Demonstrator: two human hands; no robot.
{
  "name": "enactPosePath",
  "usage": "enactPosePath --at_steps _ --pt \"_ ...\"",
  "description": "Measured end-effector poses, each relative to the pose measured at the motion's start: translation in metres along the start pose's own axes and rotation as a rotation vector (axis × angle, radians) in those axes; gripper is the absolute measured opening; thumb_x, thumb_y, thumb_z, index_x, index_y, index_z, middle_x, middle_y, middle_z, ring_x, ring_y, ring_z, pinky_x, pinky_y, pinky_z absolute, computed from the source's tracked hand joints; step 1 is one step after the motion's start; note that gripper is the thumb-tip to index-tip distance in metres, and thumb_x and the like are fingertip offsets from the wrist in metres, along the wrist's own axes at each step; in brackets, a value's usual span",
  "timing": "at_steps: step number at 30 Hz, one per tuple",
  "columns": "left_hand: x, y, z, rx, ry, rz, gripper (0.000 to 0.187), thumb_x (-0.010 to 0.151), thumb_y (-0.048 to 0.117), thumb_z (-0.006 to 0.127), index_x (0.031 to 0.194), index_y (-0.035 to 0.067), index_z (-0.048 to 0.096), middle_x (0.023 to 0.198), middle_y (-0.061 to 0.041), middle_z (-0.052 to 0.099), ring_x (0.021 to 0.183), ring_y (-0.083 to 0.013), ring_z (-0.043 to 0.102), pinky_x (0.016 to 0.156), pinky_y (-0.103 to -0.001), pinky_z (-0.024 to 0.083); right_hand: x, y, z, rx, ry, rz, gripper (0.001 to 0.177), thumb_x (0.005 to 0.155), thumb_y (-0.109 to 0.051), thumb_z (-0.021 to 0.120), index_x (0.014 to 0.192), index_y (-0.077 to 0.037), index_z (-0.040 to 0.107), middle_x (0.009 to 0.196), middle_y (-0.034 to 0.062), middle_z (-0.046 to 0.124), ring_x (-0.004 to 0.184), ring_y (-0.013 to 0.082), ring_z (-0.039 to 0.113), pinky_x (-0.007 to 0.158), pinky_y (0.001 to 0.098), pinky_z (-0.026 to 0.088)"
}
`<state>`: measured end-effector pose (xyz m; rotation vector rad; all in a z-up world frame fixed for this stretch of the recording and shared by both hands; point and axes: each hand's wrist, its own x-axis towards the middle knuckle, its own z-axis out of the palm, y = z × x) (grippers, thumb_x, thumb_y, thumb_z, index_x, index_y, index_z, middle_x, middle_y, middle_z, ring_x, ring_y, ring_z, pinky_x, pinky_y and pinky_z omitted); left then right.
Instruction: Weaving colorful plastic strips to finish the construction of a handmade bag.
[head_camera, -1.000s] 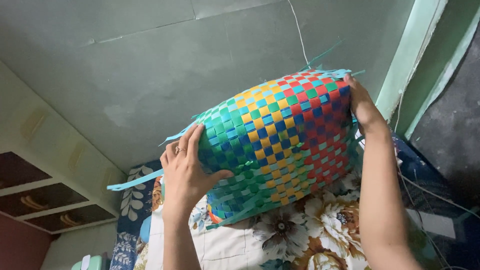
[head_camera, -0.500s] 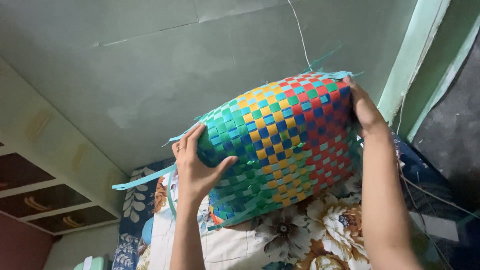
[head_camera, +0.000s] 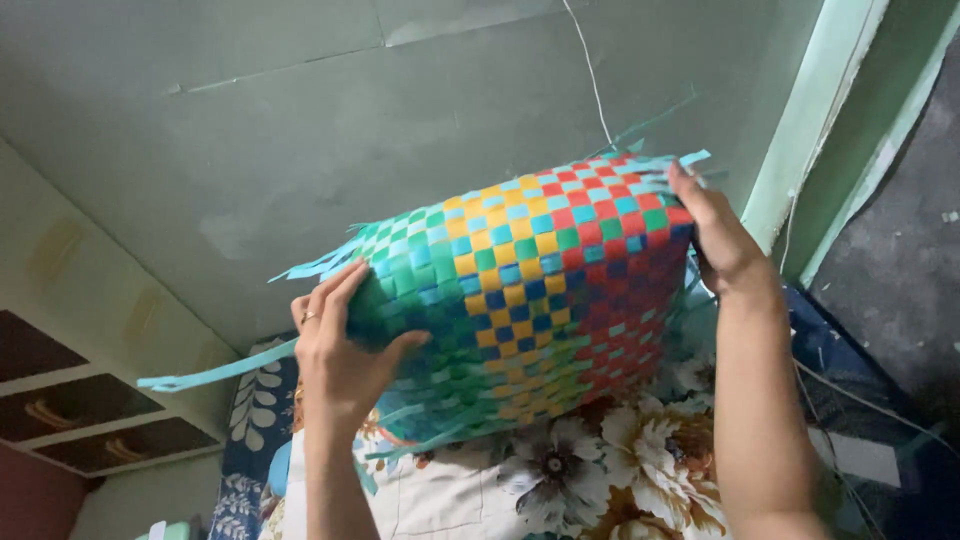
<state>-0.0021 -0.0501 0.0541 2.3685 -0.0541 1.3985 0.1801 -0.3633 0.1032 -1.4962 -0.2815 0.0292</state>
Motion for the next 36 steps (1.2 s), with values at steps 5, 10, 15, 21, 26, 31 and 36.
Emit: enactPosePath --at_steps 5,10,15,21,26,31,36 --pt "-0.012 0.018 -0.018 0.203 -0.331 -0.031 0.095 0.067 0.032 0.093 0.148 0.009 0.049 0.149 -0.009 0.051 0.117 -0.0366 0.045 0.099 -0.053 0.043 -0.013 -0.021 -0.005 -0.309 0.069 0.245 0.096 0.08 -0.066 0.048 0.16 -0.016 0.033 0.166 0.0043 0.037 0.148 0.0172 0.041 0.117 0.0351 0.035" --pt "-0.036 0.069 -0.011 0.742 -0.313 -0.069 0.103 0.064 0.062 0.078 0.153 0.022 0.045 0.157 0.004 0.048 0.137 -0.028 0.046 0.112 -0.074 0.02 -0.03 -0.034 -0.033 -0.583 0.033 0.335 0.103 0.076 -0.072 0.04 0.164 -0.022 0.025 0.168 -0.003 0.033 0.154 0.0157 0.032 0.121 0.0394 0.025" --pt "-0.038 0.103 0.007 0.462 -0.355 0.135 0.113 0.076 0.073 0.074 0.162 0.017 0.026 0.171 -0.012 0.019 0.155 -0.0401 0.019 0.118 -0.075 0.0 -0.029 -0.003 -0.085 -0.324 -0.018 0.066 0.036 0.107 -0.027 0.05 0.128 -0.002 0.065 0.11 0.0186 0.076 0.09 0.0286 0.074 0.077 0.0374 0.058" --pt "-0.042 0.123 0.008 0.532 -0.378 0.227 0.136 0.061 0.085 0.083 0.163 0.017 0.024 0.17 -0.01 0.023 0.156 -0.0387 0.021 0.122 -0.064 0.017 -0.004 0.03 -0.141 -0.417 0.29 -0.24 0.036 0.122 -0.024 0.059 0.105 0.007 0.068 0.073 0.0177 0.068 0.056 0.0221 0.064 0.06 0.0295 0.055" --pt "-0.044 0.127 0.011 0.485 -0.35 0.207 0.129 0.064 0.081 0.082 0.163 0.02 0.026 0.171 -0.007 0.026 0.156 -0.0364 0.024 0.12 -0.066 0.02 0.094 0.139 -0.198 -0.466 0.193 -0.018 0.02 0.106 -0.01 0.056 0.119 -0.005 0.071 0.099 0.0137 0.074 0.075 0.0174 0.066 0.064 0.0264 0.05" --pt "-0.04 0.119 0.018 0.611 -0.327 0.124 0.118 0.071 0.084 0.07 0.164 0.024 0.026 0.172 -0.005 0.021 0.156 -0.0342 0.023 0.114 -0.065 0.025 0.153 0.25 -0.222 -0.205 -0.294 -0.08 0.072 0.076 -0.032 0.074 0.139 0.001 0.062 0.131 0.0114 0.069 0.107 0.0218 0.066 0.092 0.0314 0.05" --pt "-0.021 0.104 0.022 0.579 -0.271 0.165 0.11 0.076 0.084 0.066 0.16 0.019 0.035 0.167 -0.005 0.033 0.152 -0.0329 0.034 0.116 -0.058 0.029 0.061 0.106 -0.12 0.179 -0.235 0.236 0.072 0.071 -0.022 0.073 0.138 0.0 0.056 0.132 0.0188 0.067 0.115 0.0318 0.066 0.094 0.0463 0.055"
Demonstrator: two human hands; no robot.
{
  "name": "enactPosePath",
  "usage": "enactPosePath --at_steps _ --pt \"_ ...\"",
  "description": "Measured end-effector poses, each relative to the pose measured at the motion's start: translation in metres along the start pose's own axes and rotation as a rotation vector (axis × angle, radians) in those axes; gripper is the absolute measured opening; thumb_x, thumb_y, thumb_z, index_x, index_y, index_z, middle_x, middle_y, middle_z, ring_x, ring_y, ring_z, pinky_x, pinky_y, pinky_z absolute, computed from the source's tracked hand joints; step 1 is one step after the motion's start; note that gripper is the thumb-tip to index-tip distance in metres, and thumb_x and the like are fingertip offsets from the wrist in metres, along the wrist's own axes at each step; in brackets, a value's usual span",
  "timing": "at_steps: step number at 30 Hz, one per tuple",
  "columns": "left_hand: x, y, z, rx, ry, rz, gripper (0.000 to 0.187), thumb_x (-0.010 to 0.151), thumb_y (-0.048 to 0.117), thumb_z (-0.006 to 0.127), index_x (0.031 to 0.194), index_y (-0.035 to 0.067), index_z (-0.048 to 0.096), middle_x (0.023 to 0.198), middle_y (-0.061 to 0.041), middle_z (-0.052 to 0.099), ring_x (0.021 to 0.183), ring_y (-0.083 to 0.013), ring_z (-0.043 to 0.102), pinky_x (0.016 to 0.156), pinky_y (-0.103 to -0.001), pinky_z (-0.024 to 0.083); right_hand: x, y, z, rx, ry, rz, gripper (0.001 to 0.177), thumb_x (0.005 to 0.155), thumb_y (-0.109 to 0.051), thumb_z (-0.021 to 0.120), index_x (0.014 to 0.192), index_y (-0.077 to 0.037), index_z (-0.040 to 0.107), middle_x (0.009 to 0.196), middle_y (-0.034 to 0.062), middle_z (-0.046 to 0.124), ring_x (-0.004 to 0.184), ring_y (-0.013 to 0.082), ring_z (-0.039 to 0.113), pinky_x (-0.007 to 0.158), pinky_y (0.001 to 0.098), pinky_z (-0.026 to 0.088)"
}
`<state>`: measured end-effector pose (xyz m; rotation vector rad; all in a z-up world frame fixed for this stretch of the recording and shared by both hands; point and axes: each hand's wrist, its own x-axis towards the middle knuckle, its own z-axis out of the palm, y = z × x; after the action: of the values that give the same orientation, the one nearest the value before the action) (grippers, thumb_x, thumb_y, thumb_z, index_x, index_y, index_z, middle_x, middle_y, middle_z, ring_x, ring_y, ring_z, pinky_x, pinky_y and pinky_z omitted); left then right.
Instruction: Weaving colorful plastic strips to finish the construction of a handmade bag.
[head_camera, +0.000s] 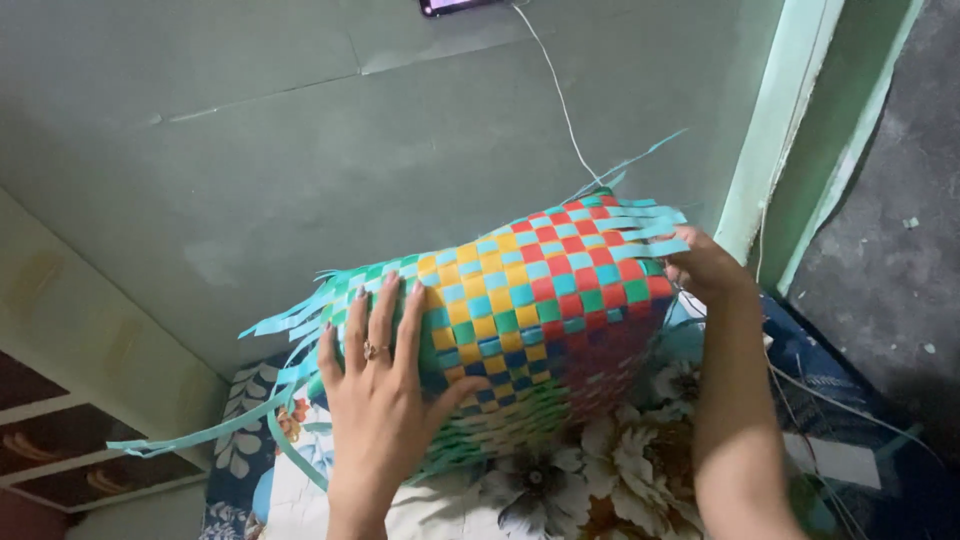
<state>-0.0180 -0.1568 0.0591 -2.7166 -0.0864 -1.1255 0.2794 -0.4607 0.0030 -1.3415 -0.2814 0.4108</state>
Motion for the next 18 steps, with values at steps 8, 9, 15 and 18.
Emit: enactPosePath --at_steps 8,9,15,18 --pt "0.01 -0.001 0.01 -0.015 0.0 -0.008 0.107 0.078 0.083 0.064 0.159 0.019 0.037 0.165 -0.006 0.037 0.15 -0.0324 0.037 0.116 -0.056 0.03 0.018 0.003 -0.002 -0.206 -0.032 -0.126 0.039 0.092 -0.036 0.063 0.118 -0.009 0.067 0.117 0.0073 0.072 0.103 0.0182 0.066 0.089 0.0342 0.053" --pt "0.009 -0.001 0.011 -0.005 0.005 0.001 0.107 0.078 0.084 0.063 0.159 0.018 0.037 0.165 -0.007 0.038 0.149 -0.0328 0.037 0.117 -0.056 0.03 0.032 0.02 -0.017 -0.097 -0.163 -0.27 0.043 0.091 -0.041 0.067 0.117 -0.006 0.067 0.117 0.0082 0.071 0.104 0.0187 0.066 0.091 0.0337 0.054" --pt "0.008 -0.001 0.013 -0.008 -0.003 -0.007 0.107 0.078 0.082 0.065 0.158 0.018 0.037 0.165 -0.006 0.038 0.149 -0.0329 0.038 0.117 -0.056 0.029 0.035 0.035 -0.021 0.207 -0.401 -0.046 0.04 0.093 -0.044 0.067 0.113 -0.009 0.065 0.11 0.0053 0.069 0.096 0.0158 0.065 0.084 0.0307 0.052" --pt "0.008 -0.003 0.014 -0.01 0.006 -0.006 0.107 0.077 0.083 0.065 0.158 0.018 0.038 0.165 -0.006 0.037 0.149 -0.0326 0.038 0.116 -0.057 0.03 0.038 0.034 -0.018 0.39 -0.545 0.08 0.038 0.095 -0.045 0.067 0.111 -0.011 0.064 0.106 0.0036 0.068 0.092 0.0141 0.064 0.081 0.029 0.051"
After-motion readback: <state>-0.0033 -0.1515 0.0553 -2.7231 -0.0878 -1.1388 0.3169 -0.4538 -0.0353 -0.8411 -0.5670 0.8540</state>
